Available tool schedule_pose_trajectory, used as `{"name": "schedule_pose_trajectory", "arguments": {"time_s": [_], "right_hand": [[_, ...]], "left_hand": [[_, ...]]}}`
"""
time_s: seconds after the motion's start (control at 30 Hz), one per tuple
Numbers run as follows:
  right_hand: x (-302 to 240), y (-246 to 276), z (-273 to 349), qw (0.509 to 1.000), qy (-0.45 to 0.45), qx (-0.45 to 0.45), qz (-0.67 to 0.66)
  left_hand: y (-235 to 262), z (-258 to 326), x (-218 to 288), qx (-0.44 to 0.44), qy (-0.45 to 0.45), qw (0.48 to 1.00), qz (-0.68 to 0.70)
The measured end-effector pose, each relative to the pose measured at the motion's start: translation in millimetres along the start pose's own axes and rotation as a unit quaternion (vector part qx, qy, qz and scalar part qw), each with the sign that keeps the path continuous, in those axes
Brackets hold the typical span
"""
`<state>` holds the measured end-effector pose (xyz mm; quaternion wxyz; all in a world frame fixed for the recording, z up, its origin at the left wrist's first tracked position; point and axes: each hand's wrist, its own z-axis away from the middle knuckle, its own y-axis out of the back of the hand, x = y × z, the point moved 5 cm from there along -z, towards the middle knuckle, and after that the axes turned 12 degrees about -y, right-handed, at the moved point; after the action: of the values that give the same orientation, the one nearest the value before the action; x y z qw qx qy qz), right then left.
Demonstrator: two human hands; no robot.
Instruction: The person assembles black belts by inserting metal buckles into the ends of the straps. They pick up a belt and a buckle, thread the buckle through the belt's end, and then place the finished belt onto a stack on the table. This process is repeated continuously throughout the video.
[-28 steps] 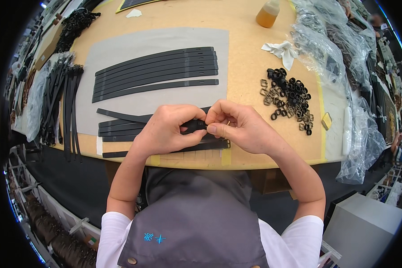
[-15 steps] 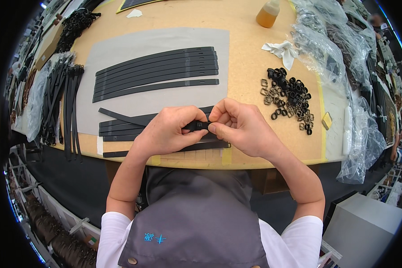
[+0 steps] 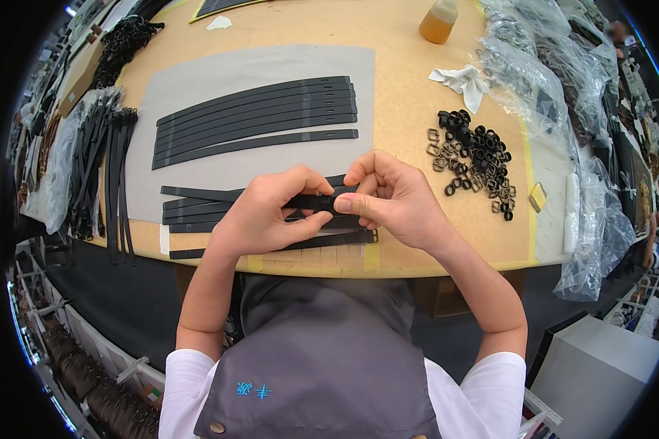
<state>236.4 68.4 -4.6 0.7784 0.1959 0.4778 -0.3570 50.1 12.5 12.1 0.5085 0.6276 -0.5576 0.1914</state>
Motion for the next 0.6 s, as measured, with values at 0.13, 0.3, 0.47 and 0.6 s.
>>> {"name": "schedule_pose_trajectory", "arguments": {"time_s": [0.13, 0.3, 0.47, 0.6], "right_hand": [[7, 16, 3, 0.992, -0.012, -0.034, -0.124], [13, 28, 11, 0.979, -0.011, -0.093, -0.179], [16, 20, 8, 0.984, 0.029, -0.103, -0.143], [1, 1, 6, 0.991, 0.082, -0.074, -0.08]], "left_hand": [[5, 1, 1, 0.012, 0.001, 1.0, -0.007], [8, -2, 3, 0.02, -0.016, 0.999, -0.027], [8, -3, 7, 0.019, -0.028, 0.999, -0.034], [4, -6, 15, -0.008, -0.041, 0.998, -0.039]]}}
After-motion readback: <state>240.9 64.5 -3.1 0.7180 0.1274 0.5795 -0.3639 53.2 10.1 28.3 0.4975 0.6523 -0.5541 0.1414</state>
